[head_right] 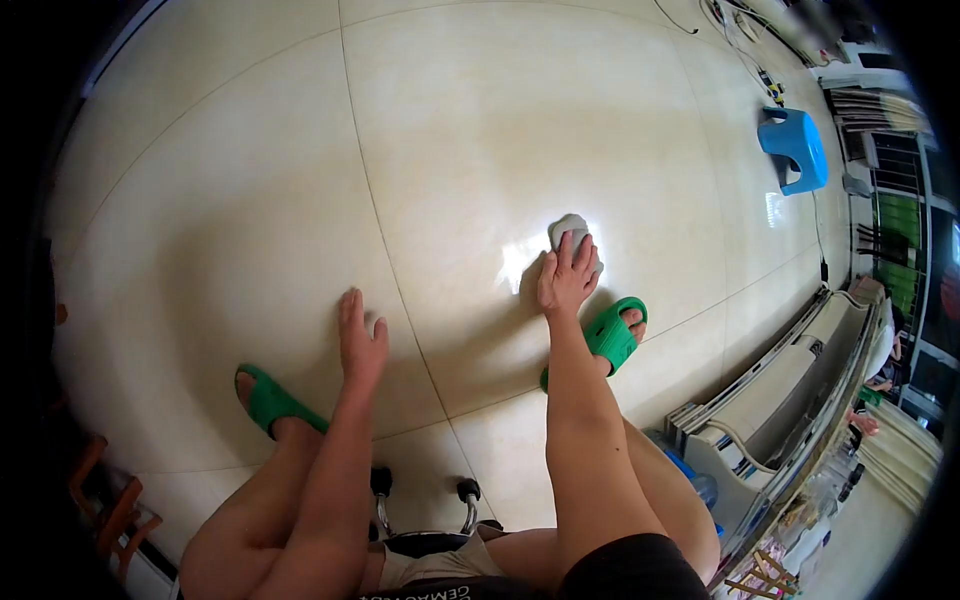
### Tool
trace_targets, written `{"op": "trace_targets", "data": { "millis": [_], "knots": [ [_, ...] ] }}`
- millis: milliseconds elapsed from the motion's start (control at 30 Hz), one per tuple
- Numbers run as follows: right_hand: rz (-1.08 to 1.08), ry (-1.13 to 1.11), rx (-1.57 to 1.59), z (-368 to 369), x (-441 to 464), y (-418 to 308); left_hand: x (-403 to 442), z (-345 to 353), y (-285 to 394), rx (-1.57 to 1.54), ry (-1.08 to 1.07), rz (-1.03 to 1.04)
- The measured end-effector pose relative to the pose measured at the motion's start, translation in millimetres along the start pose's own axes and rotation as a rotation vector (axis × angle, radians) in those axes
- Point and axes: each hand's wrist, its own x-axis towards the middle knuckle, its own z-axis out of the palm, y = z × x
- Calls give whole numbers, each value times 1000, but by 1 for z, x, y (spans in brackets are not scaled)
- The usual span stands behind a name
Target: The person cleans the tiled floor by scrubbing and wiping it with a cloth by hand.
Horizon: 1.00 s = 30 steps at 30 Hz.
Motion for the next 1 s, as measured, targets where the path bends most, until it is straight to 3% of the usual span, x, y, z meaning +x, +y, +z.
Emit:
{"op": "trace_targets", "data": {
  "millis": [133,300,467,567,700,800,867,1000],
  "knots": [
    [-10,35,-10,9,-28,-17,-1,2,12,129,-47,-7],
    [-392,-101,47,11,-122,-82,4,9,31,189,-127,-88],
    [-609,-165,84,4,-87,-109,7,14,37,236,-128,-131],
    [-454,-48,2,5,-16,-102,7,15,34,266,-123,-125],
    [-199,-85,-46,8,76,-78,13,11,34,227,-152,-155],
    [-3,-132,12,4,92,-101,10,13,33,197,-140,-151],
    [-36,-154,-41,15,79,-128,12,15,34,191,-124,-137],
    [-547,-182,33,22,10,-187,22,14,42,207,-143,-237]
  ]
}}
